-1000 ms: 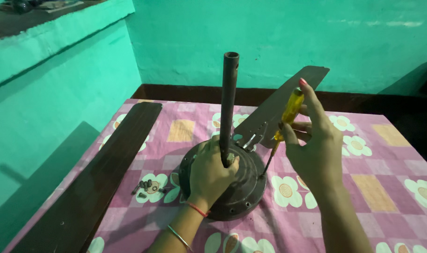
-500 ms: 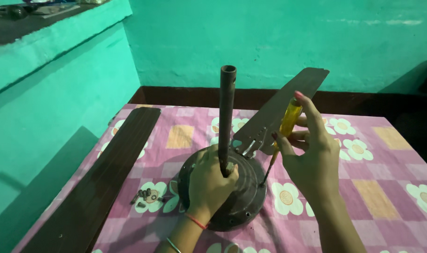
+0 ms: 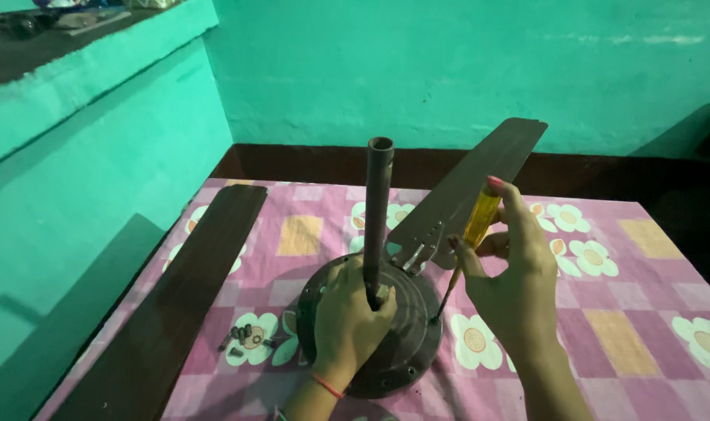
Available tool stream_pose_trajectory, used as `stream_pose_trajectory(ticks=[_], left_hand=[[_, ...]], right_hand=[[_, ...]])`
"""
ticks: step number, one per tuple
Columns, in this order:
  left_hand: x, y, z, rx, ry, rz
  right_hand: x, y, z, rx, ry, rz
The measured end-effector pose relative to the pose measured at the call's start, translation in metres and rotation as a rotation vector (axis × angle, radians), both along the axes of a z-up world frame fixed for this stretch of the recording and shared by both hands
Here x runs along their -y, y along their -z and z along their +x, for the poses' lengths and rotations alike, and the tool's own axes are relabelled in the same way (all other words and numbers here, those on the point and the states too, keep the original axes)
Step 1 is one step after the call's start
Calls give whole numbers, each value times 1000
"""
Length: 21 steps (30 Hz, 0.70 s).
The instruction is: The person attaches ceiling fan blades to the fan motor housing using a screwdriver. They position each blade, insert screws, and tighten them to secure the blades to the central hub.
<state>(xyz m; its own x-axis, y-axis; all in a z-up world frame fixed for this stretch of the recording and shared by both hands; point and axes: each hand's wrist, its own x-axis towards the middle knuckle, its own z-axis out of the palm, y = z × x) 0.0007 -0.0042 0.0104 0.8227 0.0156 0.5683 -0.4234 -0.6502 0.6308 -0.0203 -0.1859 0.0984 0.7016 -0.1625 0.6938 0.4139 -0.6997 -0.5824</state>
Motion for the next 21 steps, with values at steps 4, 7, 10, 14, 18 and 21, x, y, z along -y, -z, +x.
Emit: stream_pose_trajectory(ticks=[4, 7, 10, 14, 18, 21], left_hand=[[-1, -2, 1, 27, -18, 15], [-1, -3, 0, -75, 21, -25], [0, -3, 2, 66, 60, -17], [1, 1, 5, 10, 28, 1], [3, 1, 1, -96, -8, -14], [3, -4, 6, 4, -12, -22]], right_hand=[[1, 3, 4, 50, -8, -16], [3, 6, 8, 30, -25, -1], [7, 8, 12, -24, -21, 9], [11, 10, 12, -26, -50, 13], [8, 7, 12, 36, -79, 5], [5, 5, 10, -56, -80, 123]])
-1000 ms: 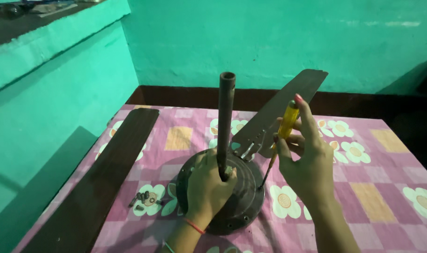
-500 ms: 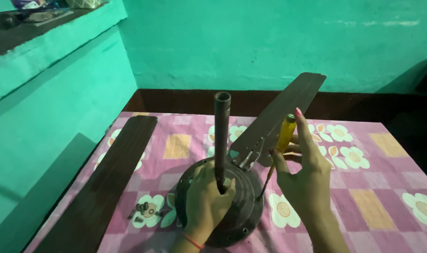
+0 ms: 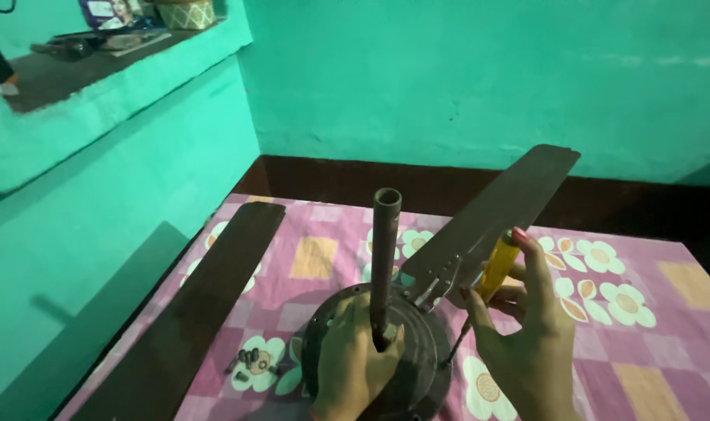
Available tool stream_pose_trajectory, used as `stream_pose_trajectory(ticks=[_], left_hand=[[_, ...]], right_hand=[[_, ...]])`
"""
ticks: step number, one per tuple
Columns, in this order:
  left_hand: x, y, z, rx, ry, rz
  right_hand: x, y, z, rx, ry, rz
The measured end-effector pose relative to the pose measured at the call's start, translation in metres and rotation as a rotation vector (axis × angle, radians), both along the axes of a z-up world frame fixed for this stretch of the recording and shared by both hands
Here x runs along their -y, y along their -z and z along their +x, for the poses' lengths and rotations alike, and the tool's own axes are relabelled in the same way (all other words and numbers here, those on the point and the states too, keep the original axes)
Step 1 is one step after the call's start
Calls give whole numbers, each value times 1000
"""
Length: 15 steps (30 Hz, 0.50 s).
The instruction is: The person attaches ceiling fan blades to the fan motor housing using a screwdriver. They position each blade, insert screws, and tighten them to secure the blades to the central hub.
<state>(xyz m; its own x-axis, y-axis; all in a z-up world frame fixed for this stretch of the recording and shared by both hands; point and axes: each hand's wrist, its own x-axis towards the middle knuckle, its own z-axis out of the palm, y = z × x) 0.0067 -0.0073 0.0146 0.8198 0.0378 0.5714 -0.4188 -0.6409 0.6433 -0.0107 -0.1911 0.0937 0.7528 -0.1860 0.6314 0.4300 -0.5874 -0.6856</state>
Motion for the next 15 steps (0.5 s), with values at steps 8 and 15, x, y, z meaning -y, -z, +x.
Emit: stream_pose_trajectory(ticks=[8, 15], left_hand=[[1, 3, -4, 37, 6, -7], [0, 0, -5, 85, -7, 4]], right_hand=[[6, 3, 1, 24, 23, -102], [10, 10, 0, -36, 114, -118]])
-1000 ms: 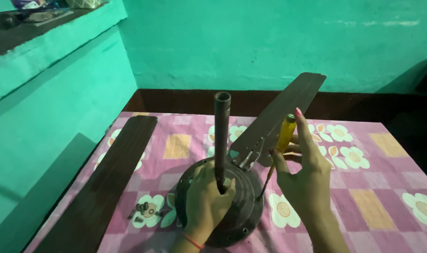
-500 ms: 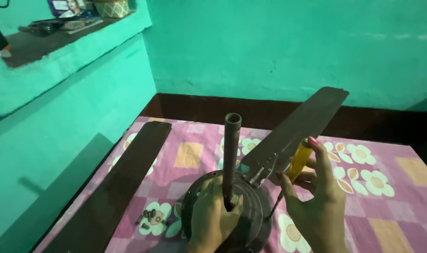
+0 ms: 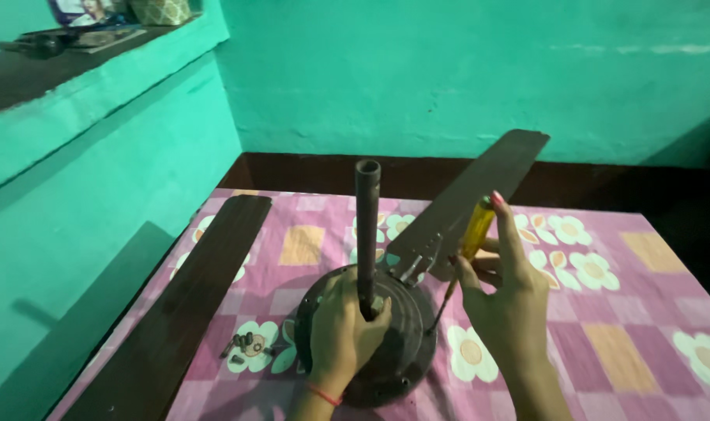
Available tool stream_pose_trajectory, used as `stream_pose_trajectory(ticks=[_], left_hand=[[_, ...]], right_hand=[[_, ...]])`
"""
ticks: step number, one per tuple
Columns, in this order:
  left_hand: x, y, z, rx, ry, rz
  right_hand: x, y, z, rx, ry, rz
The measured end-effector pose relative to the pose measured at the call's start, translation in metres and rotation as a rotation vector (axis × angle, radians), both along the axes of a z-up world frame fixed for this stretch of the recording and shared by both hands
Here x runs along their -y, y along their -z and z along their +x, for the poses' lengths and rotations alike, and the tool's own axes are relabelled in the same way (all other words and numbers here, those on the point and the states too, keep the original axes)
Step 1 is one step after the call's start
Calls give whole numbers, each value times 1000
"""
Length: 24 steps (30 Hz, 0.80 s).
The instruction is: The person attaches ceiling fan blades to the fan motor housing using a screwdriver. They position each blade, insert screws, and tighten them to secure the blades to the central hub.
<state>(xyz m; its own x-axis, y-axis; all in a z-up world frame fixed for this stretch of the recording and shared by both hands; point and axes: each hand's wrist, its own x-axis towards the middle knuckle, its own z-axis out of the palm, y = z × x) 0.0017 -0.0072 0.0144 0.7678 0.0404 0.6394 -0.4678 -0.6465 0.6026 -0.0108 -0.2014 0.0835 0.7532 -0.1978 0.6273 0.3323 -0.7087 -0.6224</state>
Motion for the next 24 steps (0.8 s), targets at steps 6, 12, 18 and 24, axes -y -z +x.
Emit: stream_pose_trajectory(ticks=[6, 12, 18, 24], left_hand=[[-2, -1, -5, -17, 18, 1], [-2, 8, -6, 152, 32, -12], [-2, 18, -8, 225, 78, -13], [-2, 16, -8, 125, 79, 7]], right_hand=[[-8, 11, -9, 67, -69, 116], [-10, 7, -15, 73, -51, 125], [-11, 0, -19, 109, 84, 83], [-13, -6, -16, 40, 18, 113]])
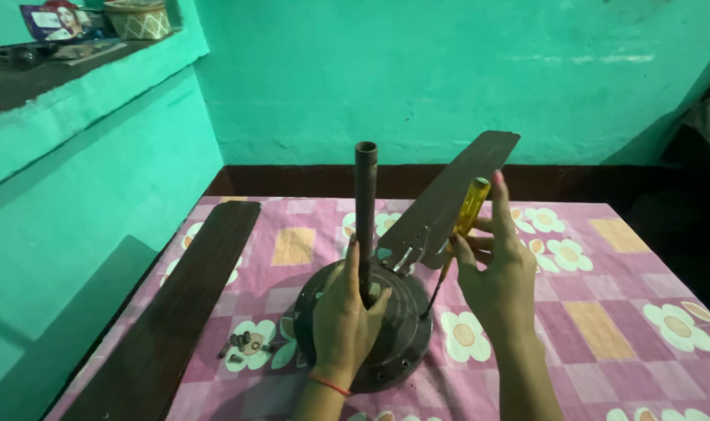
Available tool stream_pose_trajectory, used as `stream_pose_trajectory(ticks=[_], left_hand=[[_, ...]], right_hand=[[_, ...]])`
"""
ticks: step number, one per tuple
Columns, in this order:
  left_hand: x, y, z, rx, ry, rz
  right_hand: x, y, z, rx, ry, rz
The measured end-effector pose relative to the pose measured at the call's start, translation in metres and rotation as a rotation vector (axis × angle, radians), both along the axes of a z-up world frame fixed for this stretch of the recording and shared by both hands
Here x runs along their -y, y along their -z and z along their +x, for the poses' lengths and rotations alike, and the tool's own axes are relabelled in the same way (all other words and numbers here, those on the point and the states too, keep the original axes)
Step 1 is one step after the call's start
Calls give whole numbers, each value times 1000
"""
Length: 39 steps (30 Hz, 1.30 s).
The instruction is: The person attaches ceiling fan blades to the fan motor housing using a screwdriver. They position each blade, insert screws, and tighten them to secure the blades to the central hub.
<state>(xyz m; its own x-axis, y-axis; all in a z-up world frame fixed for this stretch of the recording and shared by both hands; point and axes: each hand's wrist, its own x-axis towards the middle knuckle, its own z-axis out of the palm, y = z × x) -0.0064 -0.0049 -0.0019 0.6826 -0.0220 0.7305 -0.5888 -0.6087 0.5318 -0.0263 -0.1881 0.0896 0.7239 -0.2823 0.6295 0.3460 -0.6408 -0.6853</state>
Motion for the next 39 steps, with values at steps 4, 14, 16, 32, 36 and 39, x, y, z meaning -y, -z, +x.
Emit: stream_pose_trajectory(ticks=[4, 14, 16, 32, 36, 39], left_hand=[[-3, -4, -2, 72, 18, 13], [-2, 1, -3, -31, 2, -9], [-1, 2, -1, 72, -3, 12], [-5, 3, -2, 163, 45, -11], [-4, 4, 0, 118, 36, 3], [-5, 6, 0, 112, 42, 2]], right_hand=[[-7, -1, 2, 81, -88, -52], [-3, -5, -4, 97, -54, -62], [-3, -5, -5, 102, -77, -82], [-21, 4, 4, 202, -63, -139], [-19, 5, 4, 300, 48, -259], [-12, 2, 4, 138, 28, -150]])
